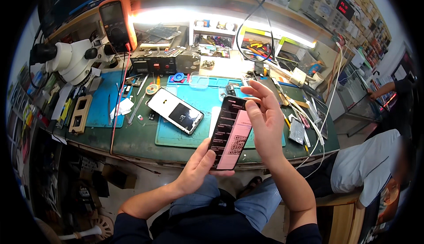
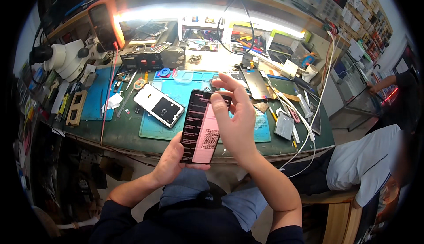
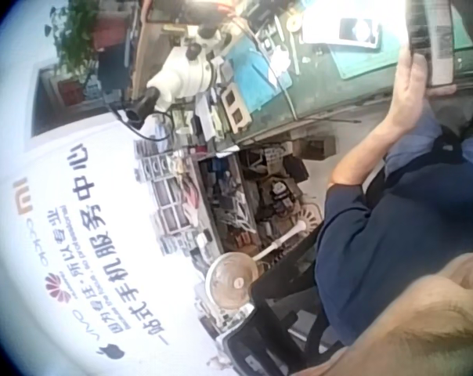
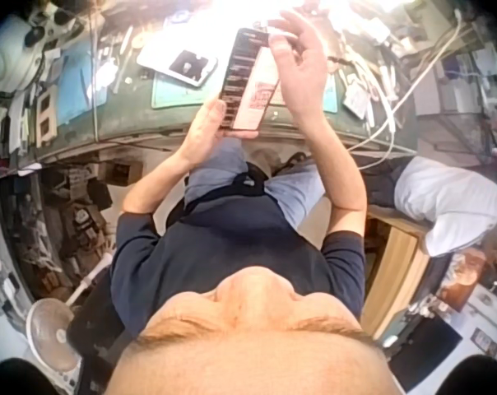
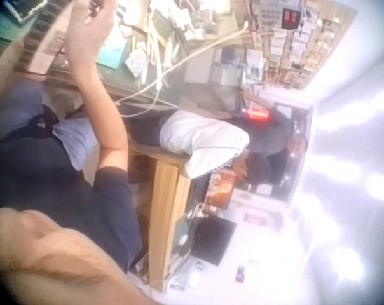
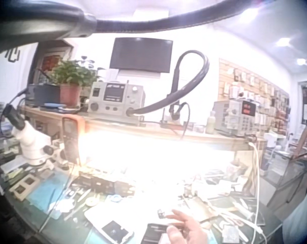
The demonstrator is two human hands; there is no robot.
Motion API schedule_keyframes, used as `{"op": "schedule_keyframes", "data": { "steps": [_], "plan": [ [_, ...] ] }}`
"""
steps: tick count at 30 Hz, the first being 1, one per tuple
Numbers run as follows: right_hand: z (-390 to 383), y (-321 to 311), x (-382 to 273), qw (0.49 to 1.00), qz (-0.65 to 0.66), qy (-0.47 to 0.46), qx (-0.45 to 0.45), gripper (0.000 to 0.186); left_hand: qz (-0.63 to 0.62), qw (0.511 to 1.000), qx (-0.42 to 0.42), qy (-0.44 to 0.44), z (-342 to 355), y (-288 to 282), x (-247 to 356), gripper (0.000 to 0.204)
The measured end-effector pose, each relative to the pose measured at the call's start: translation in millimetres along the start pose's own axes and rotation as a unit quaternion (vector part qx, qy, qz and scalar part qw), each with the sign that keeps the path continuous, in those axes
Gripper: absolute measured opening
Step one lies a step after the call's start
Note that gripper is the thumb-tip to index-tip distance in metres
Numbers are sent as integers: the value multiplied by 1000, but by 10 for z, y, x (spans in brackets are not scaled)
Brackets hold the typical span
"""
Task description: The person tests a smartphone's touchscreen and dialer, then disassembles it using a screwdriver and spudger to remove the battery. They then handle a second phone, scanning a QR code on its screen, and finally use a soldering iron on the back of a phone casing.
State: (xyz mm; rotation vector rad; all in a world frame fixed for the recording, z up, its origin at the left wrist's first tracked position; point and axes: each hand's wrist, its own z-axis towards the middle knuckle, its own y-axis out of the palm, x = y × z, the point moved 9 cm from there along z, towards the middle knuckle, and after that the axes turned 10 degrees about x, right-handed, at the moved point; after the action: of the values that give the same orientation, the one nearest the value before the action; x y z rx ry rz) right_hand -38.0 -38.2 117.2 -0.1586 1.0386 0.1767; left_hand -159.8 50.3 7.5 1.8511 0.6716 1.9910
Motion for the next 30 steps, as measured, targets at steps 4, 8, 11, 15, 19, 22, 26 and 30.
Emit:
{"op": "schedule_keyframes", "data": {
  "steps": [4, 8, 11, 15, 19, 22, 26, 30],
  "plan": [
    [-27, -112, 193, 996, 40, 68, -31, 35, -4, 1000, 12, 7, 22, -64, 35, 66],
    [-82, -118, 222, 996, 47, 69, -38, 33, 2, 1000, 30, 5, 34, -71, 56, 68],
    [-76, -145, 214, 997, 29, 58, -34, 32, -1, 1000, 30, 1, 35, -62, 31, 68],
    [-82, -139, 200, 998, 29, 51, -20, 33, 15, 1000, 7, 6, 24, -51, 20, 69],
    [-131, -11, 121, 996, 74, 51, -12, 39, 34, 999, -2, -1, 9, -2, -42, 71],
    [-141, 26, 100, 999, 4, 38, -22, 43, 47, 999, -6, -10, -26, 43, -94, 73],
    [-144, 20, 101, 999, -33, 25, 0, 42, 68, 998, -4, 5, -38, 73, -85, 73],
    [-164, 12, 88, 997, 50, 61, -20, 41, 46, 999, -3, -5, -21, 49, -94, 71]
  ]
}}
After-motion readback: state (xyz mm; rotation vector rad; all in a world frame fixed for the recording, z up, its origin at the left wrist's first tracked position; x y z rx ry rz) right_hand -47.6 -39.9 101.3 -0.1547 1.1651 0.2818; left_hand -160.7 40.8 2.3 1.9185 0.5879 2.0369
